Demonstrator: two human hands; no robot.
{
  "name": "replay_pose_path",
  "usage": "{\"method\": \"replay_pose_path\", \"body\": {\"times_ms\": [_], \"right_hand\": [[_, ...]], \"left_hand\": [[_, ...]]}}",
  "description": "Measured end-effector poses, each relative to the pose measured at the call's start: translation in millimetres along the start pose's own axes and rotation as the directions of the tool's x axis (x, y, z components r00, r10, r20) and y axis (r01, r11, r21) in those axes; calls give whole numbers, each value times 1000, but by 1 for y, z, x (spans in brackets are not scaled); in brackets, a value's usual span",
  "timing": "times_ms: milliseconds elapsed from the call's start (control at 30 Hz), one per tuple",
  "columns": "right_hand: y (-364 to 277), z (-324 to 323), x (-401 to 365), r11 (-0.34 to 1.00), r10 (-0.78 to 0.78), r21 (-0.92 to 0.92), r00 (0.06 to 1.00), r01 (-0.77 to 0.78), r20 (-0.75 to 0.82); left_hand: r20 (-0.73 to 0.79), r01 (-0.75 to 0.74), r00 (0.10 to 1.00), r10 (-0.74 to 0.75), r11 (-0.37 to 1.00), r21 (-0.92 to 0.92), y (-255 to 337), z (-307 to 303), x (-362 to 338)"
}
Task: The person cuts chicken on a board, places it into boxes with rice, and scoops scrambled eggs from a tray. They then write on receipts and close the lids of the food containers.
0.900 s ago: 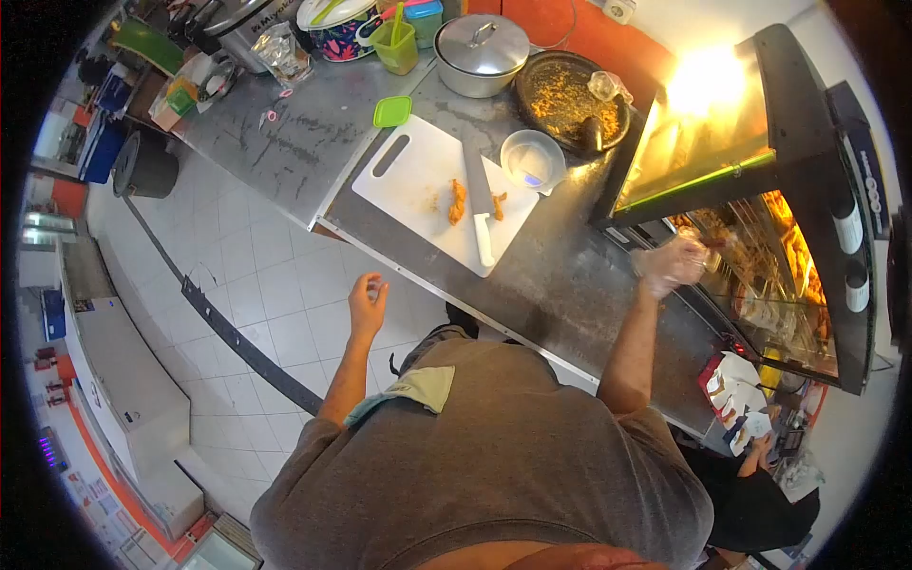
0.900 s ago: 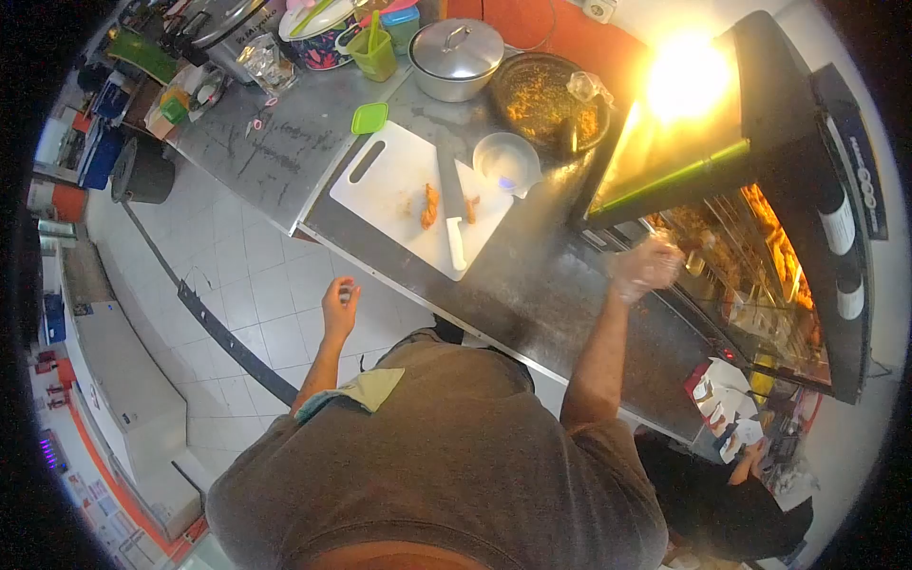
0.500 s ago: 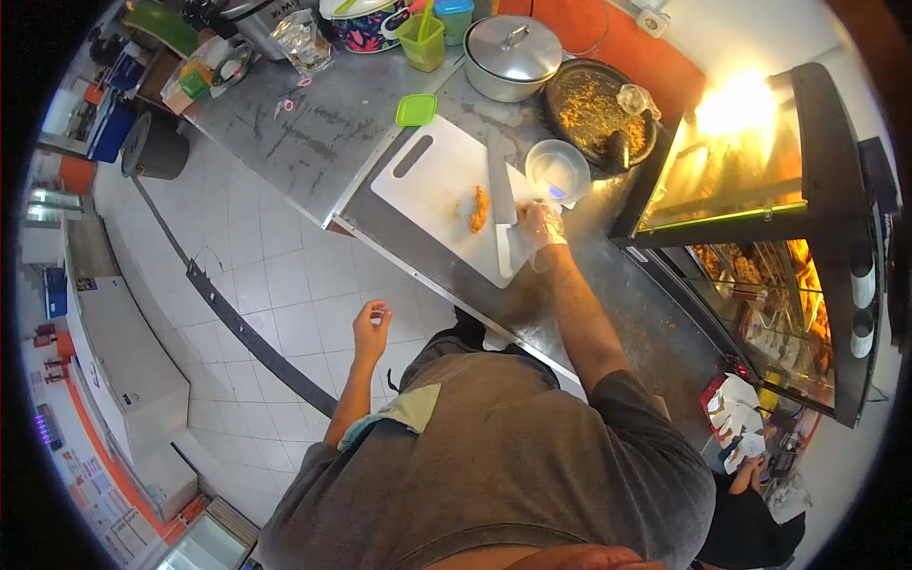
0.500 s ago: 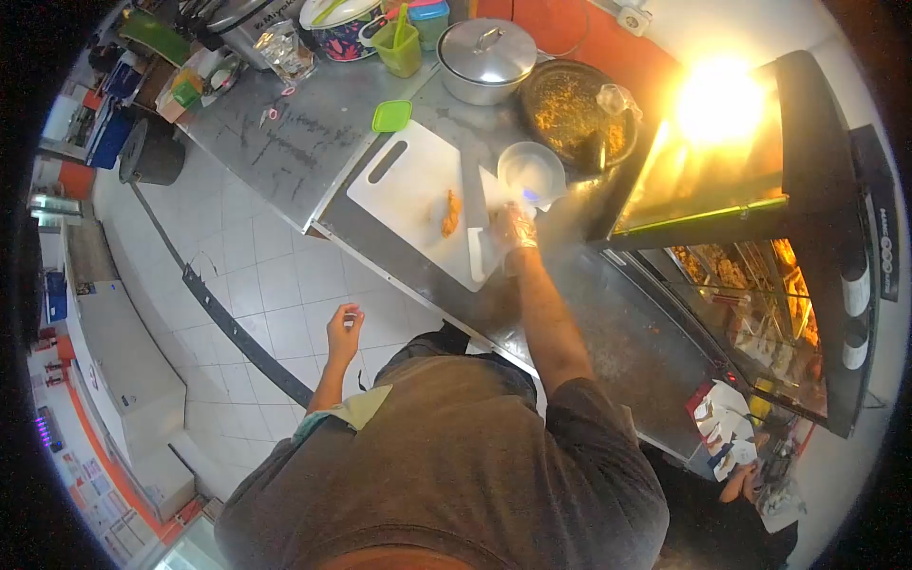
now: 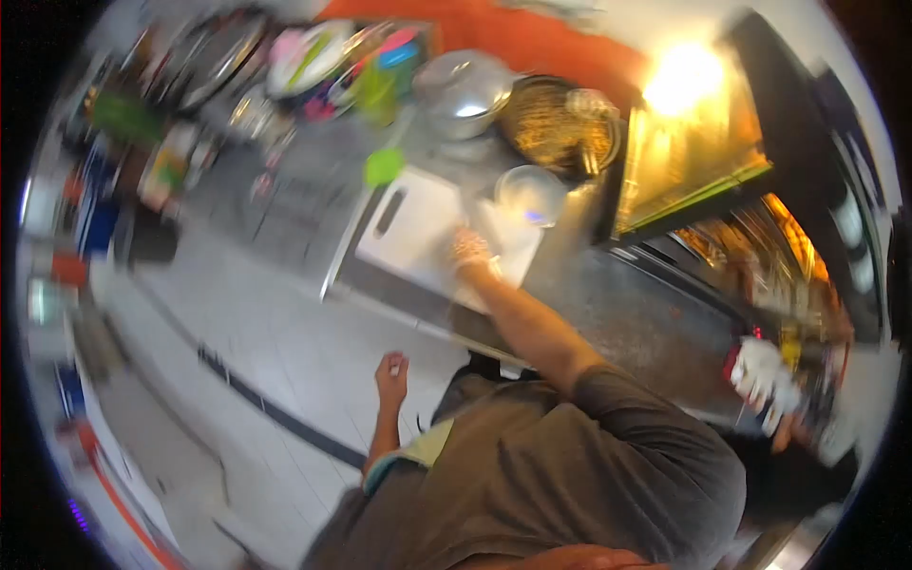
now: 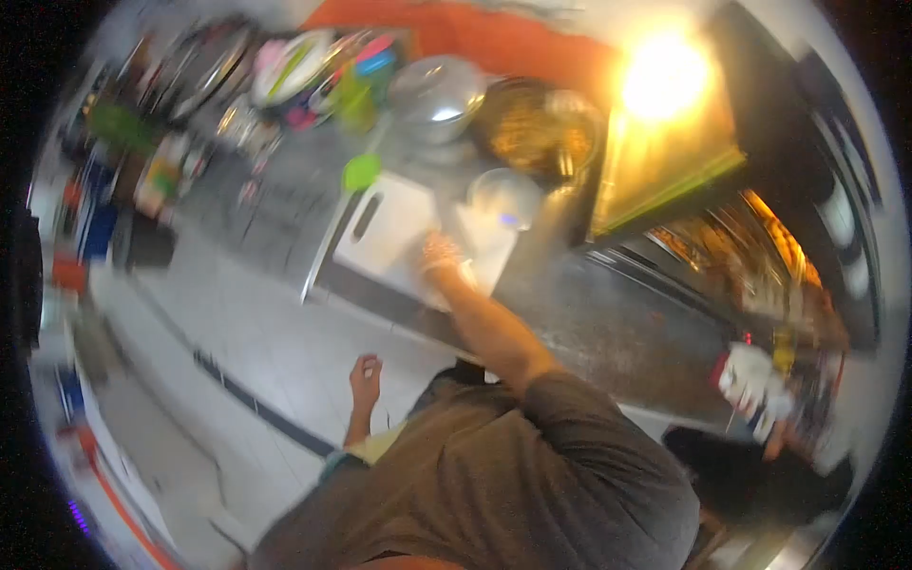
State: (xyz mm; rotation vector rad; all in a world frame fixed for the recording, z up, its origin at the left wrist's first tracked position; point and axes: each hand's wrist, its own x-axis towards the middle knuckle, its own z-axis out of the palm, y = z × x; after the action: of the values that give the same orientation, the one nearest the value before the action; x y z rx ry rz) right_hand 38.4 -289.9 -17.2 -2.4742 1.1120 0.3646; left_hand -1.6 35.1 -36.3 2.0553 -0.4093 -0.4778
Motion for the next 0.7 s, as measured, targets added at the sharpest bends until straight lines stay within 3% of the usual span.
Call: {"method": "replay_pose_path", "body": {"times_ms": [33,67,100,133,167,200,233,267,300,333,367,467,533,567,600,633,700], "right_hand": [[-4,30,9,995,-36,-97,997,30,-62],[-8,66,24,981,-66,-190,987,37,-148],[-18,-2,-4,1000,22,-2,999,-22,36],[-17,8,-6,999,-45,-15,998,44,-53],[-15,100,54,972,-18,215,943,95,-333],[-13,191,111,893,11,370,811,255,-585],[4,132,73,770,-95,568,933,291,-348],[21,69,34,625,-202,761,978,173,-56],[37,-6,-14,539,-282,841,935,-32,216],[62,-38,-43,165,-333,975,921,-152,200],[86,-69,-72,-226,-384,932,905,-285,183],[173,-210,-180,-490,-148,871,982,29,-116],[224,-273,-225,-438,125,806,915,398,-384],[248,-283,-220,-324,257,788,851,523,-459],[271,-288,-211,-195,372,755,759,626,-534],[288,-291,-197,-199,368,747,755,634,-543],[308,-303,-163,319,534,665,452,675,-715]], "left_hand": [[11,13,1000,-13,1000,-17,-5,0,1],[-19,-98,995,98,995,22,-3,1,4],[-17,-73,997,73,995,-63,-11,3,5],[-2,-39,999,39,998,-47,-19,4,4],[-6,6,1000,-6,1000,-29,-23,4,2],[25,-29,999,30,999,-21,-21,4,4],[32,11,999,-10,1000,-27,-18,0,5],[37,59,998,-57,997,-40,-18,1,3],[48,37,998,-35,998,-42,-21,7,2],[58,15,998,-10,997,-71,-24,9,1],[65,-3,998,10,995,-102,-25,12,1],[57,-62,996,62,998,-14,-7,25,-5],[86,-89,992,87,996,15,16,40,-3],[115,-108,988,102,993,49,27,49,-3],[110,-115,988,109,992,51,35,57,-1],[138,-162,978,154,985,51,42,70,4],[140,-213,968,207,976,36,73,104,4]]}}
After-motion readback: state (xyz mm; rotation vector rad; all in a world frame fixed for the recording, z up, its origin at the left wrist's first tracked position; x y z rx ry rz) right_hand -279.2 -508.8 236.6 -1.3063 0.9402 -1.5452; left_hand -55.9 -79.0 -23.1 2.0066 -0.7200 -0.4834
